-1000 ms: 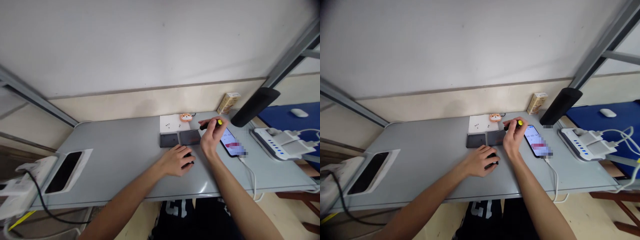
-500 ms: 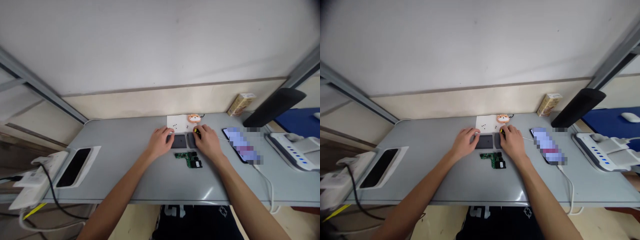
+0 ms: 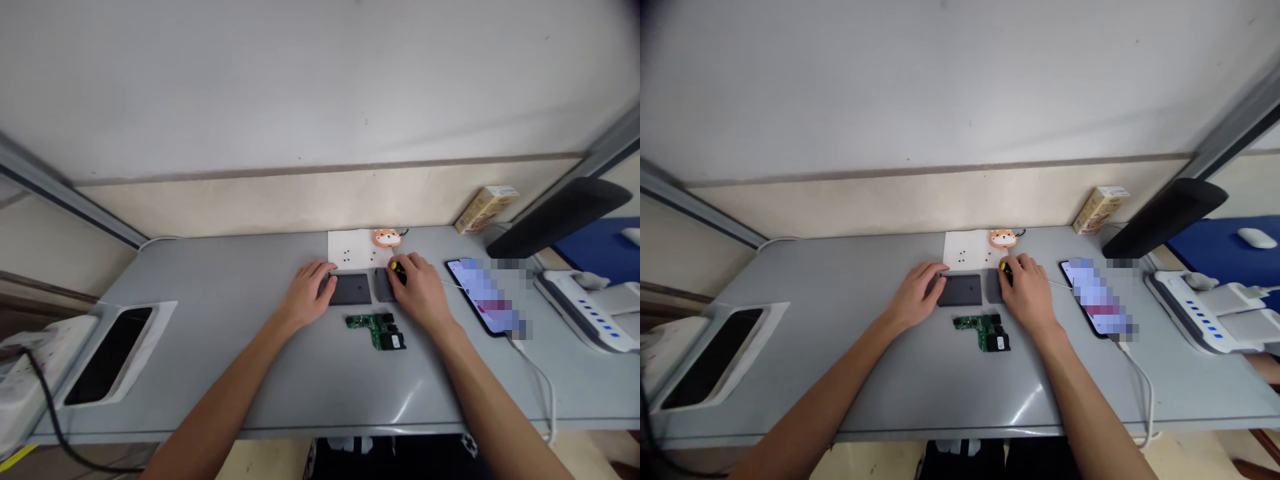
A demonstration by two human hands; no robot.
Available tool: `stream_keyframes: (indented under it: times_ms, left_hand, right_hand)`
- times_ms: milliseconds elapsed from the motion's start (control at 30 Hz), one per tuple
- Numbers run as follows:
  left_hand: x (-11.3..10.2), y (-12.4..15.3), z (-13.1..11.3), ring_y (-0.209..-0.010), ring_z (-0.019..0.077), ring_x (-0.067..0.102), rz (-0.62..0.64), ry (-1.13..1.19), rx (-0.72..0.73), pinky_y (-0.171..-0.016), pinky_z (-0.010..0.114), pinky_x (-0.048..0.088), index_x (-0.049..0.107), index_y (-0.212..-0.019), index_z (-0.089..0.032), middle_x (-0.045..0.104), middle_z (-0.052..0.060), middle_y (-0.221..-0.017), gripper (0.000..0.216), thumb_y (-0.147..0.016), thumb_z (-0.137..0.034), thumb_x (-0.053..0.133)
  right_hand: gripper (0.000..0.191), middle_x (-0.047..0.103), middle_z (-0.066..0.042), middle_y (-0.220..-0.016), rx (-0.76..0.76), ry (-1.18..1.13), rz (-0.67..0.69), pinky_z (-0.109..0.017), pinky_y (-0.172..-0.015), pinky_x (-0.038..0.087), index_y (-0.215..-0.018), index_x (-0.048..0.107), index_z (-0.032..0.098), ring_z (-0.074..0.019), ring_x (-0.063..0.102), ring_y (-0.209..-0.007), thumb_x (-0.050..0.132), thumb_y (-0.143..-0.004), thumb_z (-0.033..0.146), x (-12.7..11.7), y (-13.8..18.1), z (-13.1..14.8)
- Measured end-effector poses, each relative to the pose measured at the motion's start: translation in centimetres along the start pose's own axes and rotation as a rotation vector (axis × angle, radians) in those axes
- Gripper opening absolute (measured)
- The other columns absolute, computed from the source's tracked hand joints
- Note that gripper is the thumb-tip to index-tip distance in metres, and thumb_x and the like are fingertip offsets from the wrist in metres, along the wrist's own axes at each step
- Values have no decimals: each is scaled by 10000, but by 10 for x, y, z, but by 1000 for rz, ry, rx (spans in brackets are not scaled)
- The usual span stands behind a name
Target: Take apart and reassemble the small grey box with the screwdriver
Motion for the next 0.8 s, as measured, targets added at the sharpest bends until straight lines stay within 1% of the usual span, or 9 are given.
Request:
stream_keyframes:
  times_ms: [100,233,367,467,567,633,700,800]
  left_hand:
    - [-1,0,0,-1103,232,610,-25,-7,4,-997,422,475,595,-1198,-219,660,79,-1160,223,-1050,-288,443]
    - [-5,-1,3,-1064,214,624,-116,18,-23,-953,383,492,620,-1170,-217,670,73,-1111,263,-1068,-274,383]
    - [-7,-1,13,-898,186,634,-155,5,-90,-855,337,496,656,-1088,-213,678,42,-947,280,-1059,-258,382]
    - [-6,0,25,-765,171,628,-118,-7,-186,-745,304,481,674,-1066,-215,673,18,-814,245,-1025,-255,437]
    - [-9,1,35,-675,153,605,-92,-8,-252,-666,281,455,679,-1105,-222,676,5,-776,232,-988,-249,480]
    - [-14,0,36,-653,143,589,-83,-16,-235,-663,277,453,683,-1096,-222,686,7,-803,230,-975,-243,489]
    - [-16,-1,34,-639,137,575,-28,-20,-191,-664,277,454,683,-1089,-229,688,3,-817,224,-983,-259,489]
    - [-14,0,26,-651,148,580,89,-27,-118,-667,283,456,658,-1188,-250,667,-6,-792,260,-1018,-318,474]
  right_hand:
    - [148,645,-92,-957,-16,-2,-6,-406,-773,414,-1039,641,230,-283,608,-902,534,-1003,326,1,0,-1]
    - [141,643,-91,-938,-34,-27,-17,-402,-760,416,-1032,641,230,-280,607,-889,536,-1001,320,1,0,0]
    - [148,648,-94,-935,-27,-24,-26,-402,-753,419,-1025,648,230,-276,607,-865,528,-1000,314,-1,-1,2]
    - [142,669,-87,-957,7,-110,-68,-399,-787,445,-1025,661,230,-266,627,-885,540,-985,293,-5,-2,1]
    - [109,709,-58,-976,81,-240,-207,-391,-821,474,-1008,658,237,-252,657,-903,583,-930,254,-13,-3,-5]
    - [105,724,-37,-925,145,-304,-307,-381,-793,489,-985,650,240,-236,663,-833,607,-890,243,-19,-1,-9]
    - [97,714,-22,-850,188,-352,-370,-366,-742,497,-963,645,240,-216,644,-744,622,-870,253,-25,2,-9]
    - [77,678,-10,-785,157,-423,-429,-338,-678,495,-944,638,238,-186,609,-671,630,-871,264,-32,6,1]
Point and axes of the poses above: each hand's wrist, its own y-axis away from the middle knuckle, its own x-axis out of the palm, z = x × y, the point moved 4 cm from there along -y, towards the middle knuckle
